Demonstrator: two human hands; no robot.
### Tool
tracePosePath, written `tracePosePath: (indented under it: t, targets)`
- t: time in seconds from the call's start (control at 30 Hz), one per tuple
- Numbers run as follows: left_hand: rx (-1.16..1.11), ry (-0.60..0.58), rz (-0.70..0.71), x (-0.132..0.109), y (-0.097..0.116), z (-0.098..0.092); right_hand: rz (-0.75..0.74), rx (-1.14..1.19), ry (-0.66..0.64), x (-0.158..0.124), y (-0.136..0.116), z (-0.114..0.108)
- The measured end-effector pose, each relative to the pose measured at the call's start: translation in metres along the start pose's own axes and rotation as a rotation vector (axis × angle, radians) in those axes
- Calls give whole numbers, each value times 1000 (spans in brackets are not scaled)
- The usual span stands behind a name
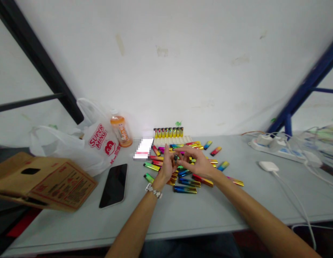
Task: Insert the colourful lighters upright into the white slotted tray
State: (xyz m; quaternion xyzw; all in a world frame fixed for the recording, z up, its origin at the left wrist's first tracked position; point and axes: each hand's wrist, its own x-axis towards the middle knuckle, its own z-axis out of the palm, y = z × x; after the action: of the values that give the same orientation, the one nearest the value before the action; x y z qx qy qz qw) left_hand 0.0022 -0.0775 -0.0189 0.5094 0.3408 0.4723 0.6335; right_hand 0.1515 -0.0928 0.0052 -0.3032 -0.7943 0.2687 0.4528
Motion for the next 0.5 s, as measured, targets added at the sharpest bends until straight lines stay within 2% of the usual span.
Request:
tracePosePath:
  t: [0.1, 0.27, 0.4, 0.5]
  targets:
    - [-5, -53, -5, -1, 0, 3, 12, -23, -78, 2, -7, -5]
    - [-58, -43, -24, -1, -8, 7, 79, 65, -148, -4, -16, -5]
    - [-1, -5, 30, -2, -10, 8, 139, 74, -41, -12, -10, -6]
    - [193, 145, 128, -2, -10, 5, 179, 95, 96, -7, 9, -20]
